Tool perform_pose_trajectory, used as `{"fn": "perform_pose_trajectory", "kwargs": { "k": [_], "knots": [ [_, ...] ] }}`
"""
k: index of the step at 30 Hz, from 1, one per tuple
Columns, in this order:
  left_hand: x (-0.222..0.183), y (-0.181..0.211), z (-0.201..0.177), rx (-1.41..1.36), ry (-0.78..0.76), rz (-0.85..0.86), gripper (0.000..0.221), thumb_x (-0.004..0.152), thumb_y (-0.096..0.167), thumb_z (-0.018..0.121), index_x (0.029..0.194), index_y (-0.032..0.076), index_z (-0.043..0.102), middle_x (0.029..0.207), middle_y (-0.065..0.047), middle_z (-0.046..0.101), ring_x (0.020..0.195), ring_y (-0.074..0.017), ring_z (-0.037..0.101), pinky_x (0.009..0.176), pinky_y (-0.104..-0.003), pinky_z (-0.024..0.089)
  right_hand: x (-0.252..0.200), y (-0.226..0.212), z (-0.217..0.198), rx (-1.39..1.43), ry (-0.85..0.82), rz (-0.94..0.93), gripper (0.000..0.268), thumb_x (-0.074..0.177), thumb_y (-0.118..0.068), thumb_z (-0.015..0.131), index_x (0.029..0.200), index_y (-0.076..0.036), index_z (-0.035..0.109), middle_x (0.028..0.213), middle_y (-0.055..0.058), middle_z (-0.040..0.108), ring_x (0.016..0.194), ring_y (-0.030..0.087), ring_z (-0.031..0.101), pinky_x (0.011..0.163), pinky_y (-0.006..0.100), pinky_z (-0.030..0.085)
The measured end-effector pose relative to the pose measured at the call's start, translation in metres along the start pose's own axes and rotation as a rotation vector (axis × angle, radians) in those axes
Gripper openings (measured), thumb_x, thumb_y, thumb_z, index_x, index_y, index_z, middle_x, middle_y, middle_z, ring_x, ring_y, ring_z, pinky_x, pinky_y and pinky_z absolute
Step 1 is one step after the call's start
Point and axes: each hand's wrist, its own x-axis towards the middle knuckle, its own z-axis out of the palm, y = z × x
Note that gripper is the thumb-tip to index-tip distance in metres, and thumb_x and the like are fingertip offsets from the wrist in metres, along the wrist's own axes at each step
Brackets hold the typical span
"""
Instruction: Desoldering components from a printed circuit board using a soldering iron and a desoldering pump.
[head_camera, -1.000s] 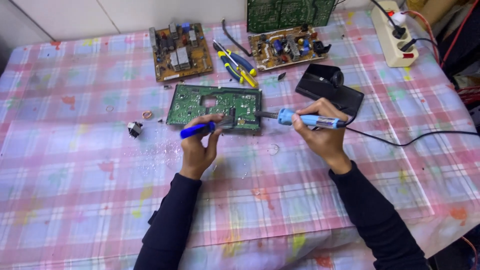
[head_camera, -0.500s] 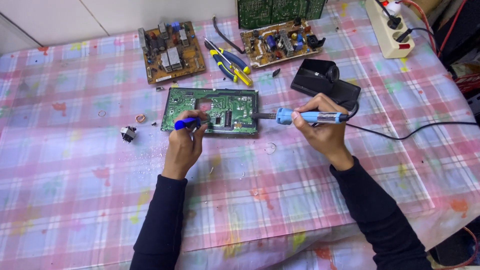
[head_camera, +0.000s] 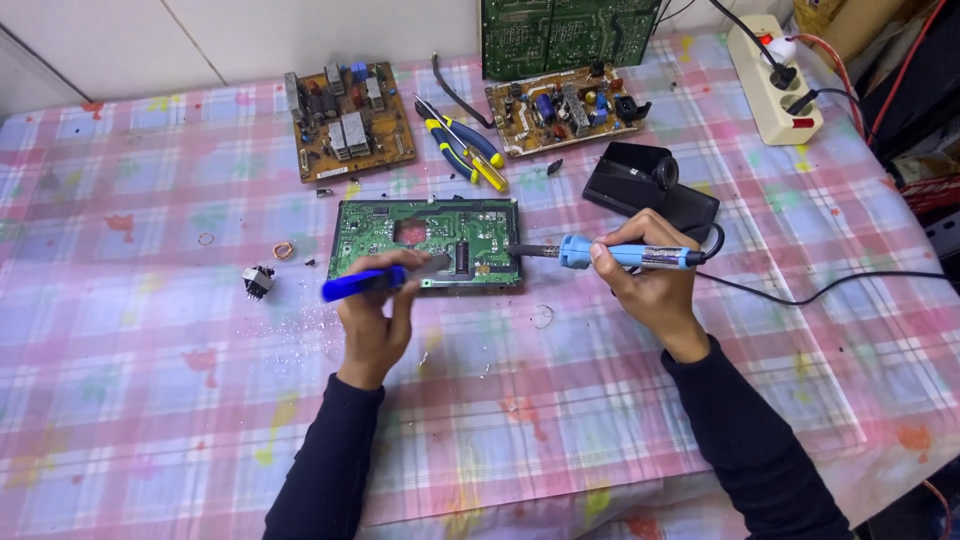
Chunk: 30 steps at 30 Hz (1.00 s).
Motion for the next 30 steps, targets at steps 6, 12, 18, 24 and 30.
{"fn": "perform_pose_trajectory", "kwargs": {
  "k": [6, 12, 18, 24, 30],
  "knots": [
    [0.008, -0.010, -0.019, 0.259, -0.044, -0.071, 0.020, 0.095, 0.003, 0.045, 0.109, -0.004, 0.032, 0.097, -0.016, 0.057, 0.101, -0.0404, 0.058, 0.077, -0.044, 0.050, 0.000, 0.000, 0.000, -0.034, 0.012, -0.001, 0.020, 0.082, -0.017, 0.069, 0.070, -0.004, 0.059, 0.062, 0.009, 0.057, 0.056, 0.024, 0.058, 0.058, 0.031, 0.047],
    [0.007, -0.009, -0.021, 0.223, -0.129, -0.180, 0.021, 0.095, 0.008, 0.045, 0.109, -0.001, 0.031, 0.091, -0.011, 0.062, 0.092, -0.0327, 0.064, 0.070, -0.040, 0.051, -0.002, 0.007, -0.008, -0.070, 0.003, -0.030, 0.024, 0.083, -0.021, 0.070, 0.070, -0.005, 0.059, 0.062, 0.010, 0.056, 0.056, 0.025, 0.057, 0.057, 0.032, 0.045],
    [-0.001, -0.007, -0.013, 0.076, -0.171, -0.218, 0.022, 0.093, 0.006, 0.046, 0.107, -0.003, 0.032, 0.090, -0.014, 0.062, 0.090, -0.0329, 0.064, 0.068, -0.038, 0.054, 0.002, 0.021, -0.023, -0.083, 0.022, 0.028, 0.023, 0.084, -0.018, 0.070, 0.072, -0.002, 0.058, 0.059, 0.010, 0.053, 0.054, 0.022, 0.054, 0.059, 0.031, 0.043],
    [0.001, 0.003, -0.005, 0.074, -0.158, -0.174, 0.021, 0.094, 0.005, 0.046, 0.107, -0.004, 0.032, 0.091, -0.015, 0.060, 0.091, -0.0337, 0.064, 0.069, -0.039, 0.054, 0.004, 0.023, -0.023, 0.011, 0.052, 0.053, 0.023, 0.085, -0.015, 0.069, 0.074, 0.002, 0.059, 0.050, 0.007, 0.049, 0.047, 0.014, 0.051, 0.055, 0.025, 0.042],
    [0.002, 0.004, -0.005, 0.054, -0.152, -0.175, 0.021, 0.094, 0.005, 0.045, 0.108, -0.004, 0.031, 0.090, -0.015, 0.058, 0.091, -0.0336, 0.064, 0.070, -0.039, 0.055, 0.006, 0.022, -0.022, 0.125, 0.059, 0.127, 0.020, 0.085, -0.008, 0.068, 0.077, 0.005, 0.056, 0.049, 0.009, 0.050, 0.044, 0.012, 0.052, 0.046, 0.021, 0.043]
  ]
}}
